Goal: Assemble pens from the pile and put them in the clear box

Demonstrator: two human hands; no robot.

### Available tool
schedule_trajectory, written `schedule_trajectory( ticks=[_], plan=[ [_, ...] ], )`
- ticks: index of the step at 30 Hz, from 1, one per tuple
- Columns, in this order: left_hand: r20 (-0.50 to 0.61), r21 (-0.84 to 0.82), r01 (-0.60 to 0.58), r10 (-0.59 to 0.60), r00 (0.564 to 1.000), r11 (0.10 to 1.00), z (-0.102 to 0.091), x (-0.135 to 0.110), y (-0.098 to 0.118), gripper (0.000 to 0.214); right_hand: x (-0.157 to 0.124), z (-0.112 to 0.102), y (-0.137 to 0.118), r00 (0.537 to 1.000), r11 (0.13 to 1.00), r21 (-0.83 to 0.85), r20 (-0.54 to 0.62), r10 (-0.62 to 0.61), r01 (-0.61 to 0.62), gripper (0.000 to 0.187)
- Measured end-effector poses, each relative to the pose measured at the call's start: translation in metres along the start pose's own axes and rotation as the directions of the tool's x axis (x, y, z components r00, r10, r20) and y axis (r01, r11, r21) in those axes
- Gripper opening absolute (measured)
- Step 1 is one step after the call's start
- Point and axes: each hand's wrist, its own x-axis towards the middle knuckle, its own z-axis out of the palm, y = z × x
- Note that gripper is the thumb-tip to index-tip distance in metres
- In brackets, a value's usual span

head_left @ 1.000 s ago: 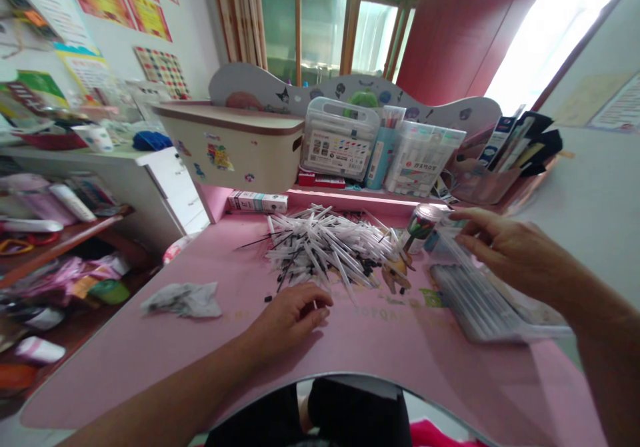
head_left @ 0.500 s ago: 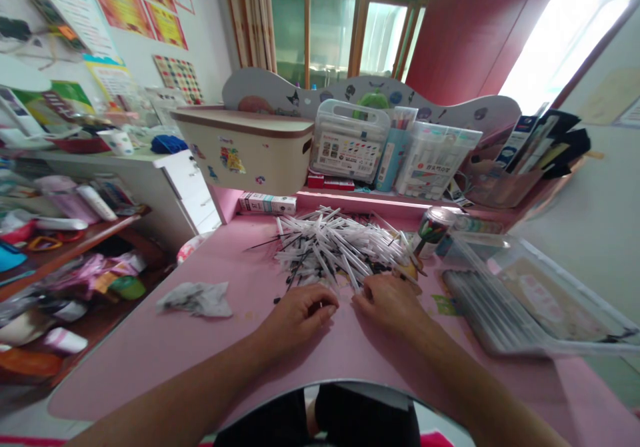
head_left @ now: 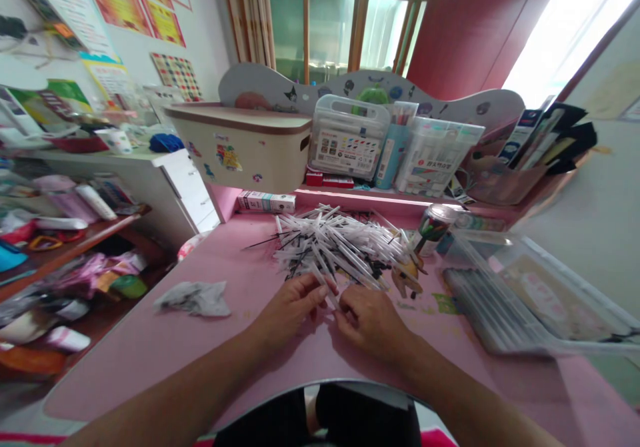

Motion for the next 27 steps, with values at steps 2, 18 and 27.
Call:
schedule_trajectory(
  ticks=[2, 18, 27],
  plan=[
    [-0.001, -0.026, 0.019, -0.019, 1.0, 0.999, 0.0, 0.0, 0.001, 0.023, -0.001, 0.002, -0.003, 0.998, 0.999, 0.042, 0.053, -0.028, 0.026, 0.015],
    [-0.14, -0.065, -0.004, -0.006, 0.99, 0.998, -0.006, 0.004, 0.003, 0.021, 0.01, -0.026, 0.063, 0.928, 0.928, -0.036, -0.068, 0.367, -0.37, 0.019],
    [-0.157, -0.06, -0.001, -0.008, 0.988, 0.998, -0.01, 0.008, 0.0, 0.024, 0.01, -0.023, 0.051, 0.944, 0.944, -0.081, 0.062, 0.325, -0.32, 0.015]
  ],
)
